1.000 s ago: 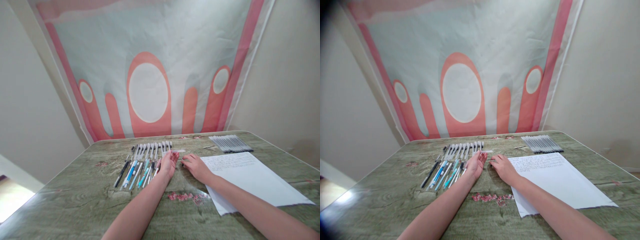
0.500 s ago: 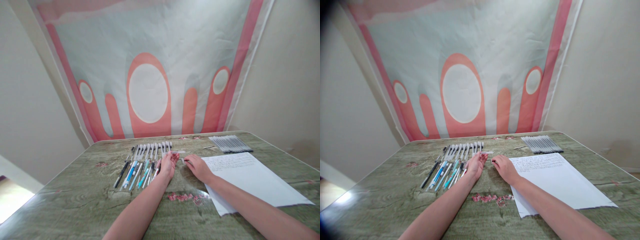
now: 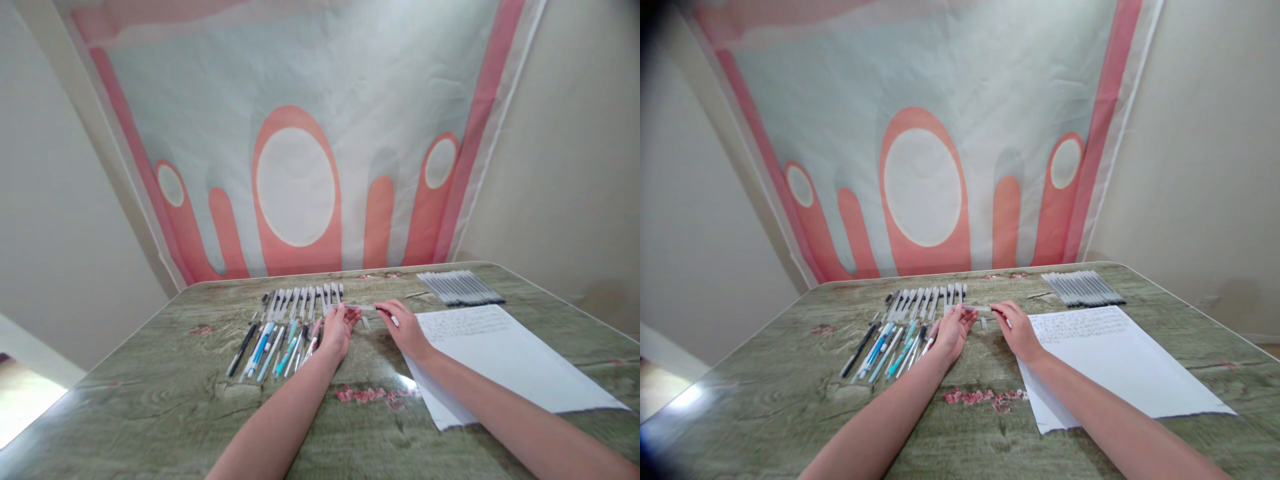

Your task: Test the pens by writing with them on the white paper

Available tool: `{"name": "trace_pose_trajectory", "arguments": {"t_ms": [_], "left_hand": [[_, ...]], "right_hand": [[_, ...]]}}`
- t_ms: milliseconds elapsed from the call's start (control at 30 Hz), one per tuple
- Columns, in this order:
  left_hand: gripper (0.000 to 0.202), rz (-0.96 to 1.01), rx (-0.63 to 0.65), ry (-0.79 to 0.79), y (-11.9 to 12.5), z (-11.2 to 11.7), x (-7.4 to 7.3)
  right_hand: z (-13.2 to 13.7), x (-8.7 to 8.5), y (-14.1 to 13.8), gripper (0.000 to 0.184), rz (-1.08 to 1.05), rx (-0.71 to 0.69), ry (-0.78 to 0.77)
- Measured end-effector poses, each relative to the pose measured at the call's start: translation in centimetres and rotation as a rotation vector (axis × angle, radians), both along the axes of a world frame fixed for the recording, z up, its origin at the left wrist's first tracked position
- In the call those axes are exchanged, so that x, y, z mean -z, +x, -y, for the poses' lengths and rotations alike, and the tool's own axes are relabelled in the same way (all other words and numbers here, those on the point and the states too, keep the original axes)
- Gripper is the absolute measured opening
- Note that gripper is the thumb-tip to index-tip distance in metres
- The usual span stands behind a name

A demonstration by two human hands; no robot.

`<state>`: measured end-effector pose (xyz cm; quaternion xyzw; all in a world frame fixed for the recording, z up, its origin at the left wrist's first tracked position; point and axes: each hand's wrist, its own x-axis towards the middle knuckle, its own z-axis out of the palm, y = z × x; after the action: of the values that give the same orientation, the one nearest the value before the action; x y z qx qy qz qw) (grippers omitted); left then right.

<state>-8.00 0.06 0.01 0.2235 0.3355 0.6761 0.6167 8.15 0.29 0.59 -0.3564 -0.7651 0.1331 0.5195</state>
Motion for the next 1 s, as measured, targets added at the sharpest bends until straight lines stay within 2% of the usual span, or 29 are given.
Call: {"name": "trace_pose_trajectory", "arguments": {"t_ms": [267,467,733,1000], "left_hand": [[0.010,-0.022,0.017,0.024,0.03,0.00,0.22],[0.012,-0.036,0.022,0.024,0.10,0.08,0.10],[0.011,-0.044,0.022,0.024,0.05,0.07,0.13],[0.015,-0.074,0.043,0.057,0.02,0.16,0.20]], "right_hand": [[-0.05,0.29,0.05,0.024,0.048,-0.010,0.003],[-0.13,0.52,0.00,0.023,0.035,0.033,-0.021],[0.12,0.25,0.09,0.021,0.037,0.008,-0.045],[0.14,0.26,0.28,0.025,0.086,0.051,-0.067]]}}
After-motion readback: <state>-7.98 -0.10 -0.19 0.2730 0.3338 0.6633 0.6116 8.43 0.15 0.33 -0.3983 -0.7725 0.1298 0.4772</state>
